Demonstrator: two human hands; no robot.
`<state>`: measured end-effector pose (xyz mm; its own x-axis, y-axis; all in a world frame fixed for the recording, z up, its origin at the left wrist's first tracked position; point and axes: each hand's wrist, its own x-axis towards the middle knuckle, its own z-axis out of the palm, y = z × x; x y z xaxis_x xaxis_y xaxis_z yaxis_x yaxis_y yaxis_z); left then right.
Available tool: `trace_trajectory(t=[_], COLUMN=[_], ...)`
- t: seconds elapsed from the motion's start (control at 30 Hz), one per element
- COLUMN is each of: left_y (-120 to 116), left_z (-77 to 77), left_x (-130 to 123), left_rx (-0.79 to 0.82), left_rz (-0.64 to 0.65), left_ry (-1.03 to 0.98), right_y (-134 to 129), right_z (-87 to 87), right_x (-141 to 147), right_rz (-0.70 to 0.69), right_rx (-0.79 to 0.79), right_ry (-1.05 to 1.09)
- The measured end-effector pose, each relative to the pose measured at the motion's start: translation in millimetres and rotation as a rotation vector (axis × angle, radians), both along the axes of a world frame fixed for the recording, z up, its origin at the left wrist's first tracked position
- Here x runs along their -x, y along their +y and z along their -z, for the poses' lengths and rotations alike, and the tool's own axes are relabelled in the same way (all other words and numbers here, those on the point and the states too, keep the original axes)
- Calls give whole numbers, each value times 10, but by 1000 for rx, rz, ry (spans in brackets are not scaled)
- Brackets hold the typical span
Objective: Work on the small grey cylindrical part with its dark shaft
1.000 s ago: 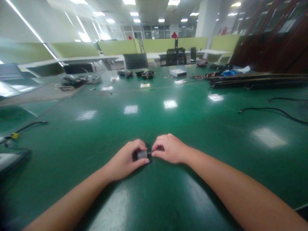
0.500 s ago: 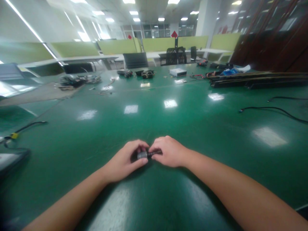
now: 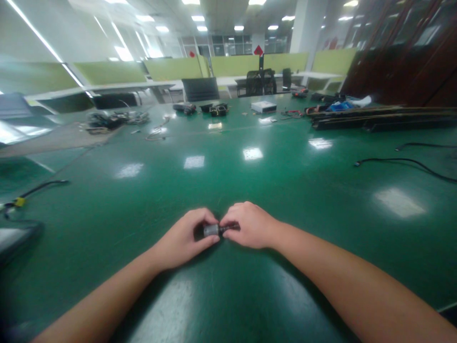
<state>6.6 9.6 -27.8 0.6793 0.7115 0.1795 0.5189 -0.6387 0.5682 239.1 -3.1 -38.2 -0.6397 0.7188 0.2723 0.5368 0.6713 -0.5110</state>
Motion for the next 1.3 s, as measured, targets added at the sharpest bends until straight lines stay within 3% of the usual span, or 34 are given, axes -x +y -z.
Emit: trace_trajectory(t=[0.9,1.3], left_y=[-28,-41], left_z=[-60,-76], left_x=[7,29], left_rx=[32,11], left_rz=[-26,-28], left_ry=[38,50], right_y=[-20,-19], right_z=[-91,-115], right_x=[-103,-146], right_rz=[-2,29], right_rx=[-21,43], right_ry=[-62,-57])
